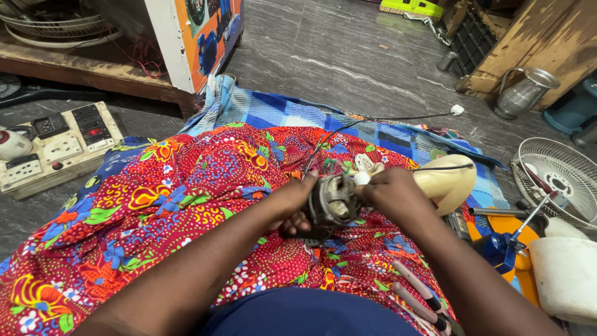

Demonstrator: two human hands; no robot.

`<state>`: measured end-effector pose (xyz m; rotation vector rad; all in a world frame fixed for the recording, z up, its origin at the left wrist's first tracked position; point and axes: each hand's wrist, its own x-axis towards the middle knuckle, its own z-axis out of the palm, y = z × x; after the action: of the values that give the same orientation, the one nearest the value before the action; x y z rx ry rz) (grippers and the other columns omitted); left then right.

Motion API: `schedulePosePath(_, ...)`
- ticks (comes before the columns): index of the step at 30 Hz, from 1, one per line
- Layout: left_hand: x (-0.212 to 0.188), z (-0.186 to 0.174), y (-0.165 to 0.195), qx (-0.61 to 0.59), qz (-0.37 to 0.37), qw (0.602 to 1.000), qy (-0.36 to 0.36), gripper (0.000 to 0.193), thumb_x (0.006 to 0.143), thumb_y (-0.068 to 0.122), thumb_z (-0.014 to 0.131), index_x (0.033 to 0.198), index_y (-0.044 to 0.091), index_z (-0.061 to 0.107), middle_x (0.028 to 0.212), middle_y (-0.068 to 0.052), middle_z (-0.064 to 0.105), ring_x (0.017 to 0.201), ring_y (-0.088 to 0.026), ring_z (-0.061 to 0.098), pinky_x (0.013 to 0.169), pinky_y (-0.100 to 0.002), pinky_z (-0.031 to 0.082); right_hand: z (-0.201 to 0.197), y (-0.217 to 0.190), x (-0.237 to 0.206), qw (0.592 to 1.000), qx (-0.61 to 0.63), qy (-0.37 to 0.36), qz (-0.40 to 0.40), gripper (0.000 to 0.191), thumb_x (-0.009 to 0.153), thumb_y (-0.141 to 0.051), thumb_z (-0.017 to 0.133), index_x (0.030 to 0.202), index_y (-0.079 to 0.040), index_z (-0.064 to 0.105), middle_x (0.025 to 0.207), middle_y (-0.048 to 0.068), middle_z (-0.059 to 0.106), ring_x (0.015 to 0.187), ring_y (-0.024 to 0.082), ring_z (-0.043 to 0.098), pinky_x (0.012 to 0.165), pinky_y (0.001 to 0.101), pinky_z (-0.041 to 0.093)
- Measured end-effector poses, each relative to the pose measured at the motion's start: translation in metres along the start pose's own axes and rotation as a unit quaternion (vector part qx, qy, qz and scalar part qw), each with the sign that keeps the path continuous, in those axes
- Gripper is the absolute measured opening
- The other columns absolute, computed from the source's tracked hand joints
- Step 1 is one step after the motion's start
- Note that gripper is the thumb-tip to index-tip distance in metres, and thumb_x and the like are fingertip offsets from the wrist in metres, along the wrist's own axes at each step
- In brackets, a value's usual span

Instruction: The person sits on the floor and uses a screwdriver to loosen and tighten screws on a small electrical component held on their lap. They then use pliers to adjust internal parts of the component.

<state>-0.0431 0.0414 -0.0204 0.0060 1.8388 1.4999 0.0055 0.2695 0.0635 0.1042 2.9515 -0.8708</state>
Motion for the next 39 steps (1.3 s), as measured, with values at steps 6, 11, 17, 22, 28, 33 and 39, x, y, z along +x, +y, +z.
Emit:
schedulePosePath(6,0.002,-0.001,0.001,0.005,-0.006,0.996,0.085,0.07,0.1,0.065,0.032,0.124,0.001,0.05,0.083,-0.015,0.069,0.051,-0.024,0.068,0.039,-0.037,0.052,0.006,-0.018,0.017,0.998,-0.063,0.021,-0.018,0.033,0.082,-0.032,0.076,0.085,0.001,0.077,0.072,0.021,0.071,0.064,0.032,0.071,0.068,0.0459,0.054)
schedulePosePath(11,0.012,-0.004,-0.012,-0.048,0.034,0.997,0.045,0.068,0.102,0.062,0.029,0.12,0.002,0.057,0.081,-0.012,0.071,0.048,-0.019,0.063,0.036,-0.032,0.048,-0.002,-0.034,0.014,0.997,-0.079,0.0,-0.001,0.028,0.081,-0.028,0.074,0.084,-0.001,0.078,0.075,0.022,0.074,0.068,0.035,0.073,0.071,0.046,0.056)
schedulePosePath(17,0.031,-0.013,-0.035,-0.043,0.08,0.995,0.051,0.068,0.104,0.062,0.024,0.116,0.006,0.059,0.07,-0.009,0.066,0.046,-0.018,0.059,0.038,-0.032,0.045,0.002,-0.075,0.0,0.989,-0.145,0.018,0.001,0.029,0.08,-0.03,0.076,0.085,-0.001,0.078,0.086,0.026,0.072,0.082,0.041,0.071,0.081,0.0494,0.055)
schedulePosePath(22,0.043,-0.018,-0.037,0.093,0.095,0.978,0.161,0.076,0.108,0.057,0.022,0.094,-0.005,0.064,0.062,-0.016,0.063,0.041,-0.028,0.061,0.039,-0.038,0.052,0.005,-0.105,-0.006,0.98,-0.201,-0.01,0.014,0.025,0.079,-0.024,0.074,0.088,-0.001,0.078,0.096,0.027,0.072,0.092,0.042,0.071,0.086,0.0518,0.055)
schedulePosePath(28,0.04,-0.011,-0.038,0.033,0.162,0.971,0.171,0.067,0.108,0.051,0.033,0.084,-0.004,0.063,0.064,-0.014,0.063,0.042,-0.028,0.06,0.039,-0.042,0.049,-0.002,-0.113,-0.003,0.971,-0.237,-0.02,-0.013,0.024,0.075,-0.018,0.074,0.088,0.001,0.077,0.099,0.028,0.071,0.096,0.043,0.071,0.088,0.0505,0.056)
schedulePosePath(33,0.037,-0.007,-0.045,-0.02,0.153,0.977,0.144,0.065,0.108,0.051,0.034,0.084,-0.002,0.065,0.065,-0.013,0.064,0.048,-0.025,0.06,0.046,-0.043,0.05,0.003,-0.114,-0.007,0.969,-0.246,-0.009,-0.021,0.024,0.075,-0.017,0.073,0.088,0.003,0.077,0.098,0.03,0.071,0.096,0.044,0.071,0.087,0.0511,0.056)
schedulePosePath(39,0.045,-0.008,-0.036,0.036,0.218,0.955,0.197,0.067,0.108,0.049,0.042,0.079,-0.005,0.07,0.064,-0.017,0.064,0.064,-0.03,0.059,0.067,-0.047,0.049,-0.006,-0.12,0.004,0.968,-0.244,-0.052,0.016,0.025,0.079,-0.022,0.074,0.088,0.001,0.076,0.093,0.028,0.072,0.089,0.041,0.075,0.083,0.0496,0.059)
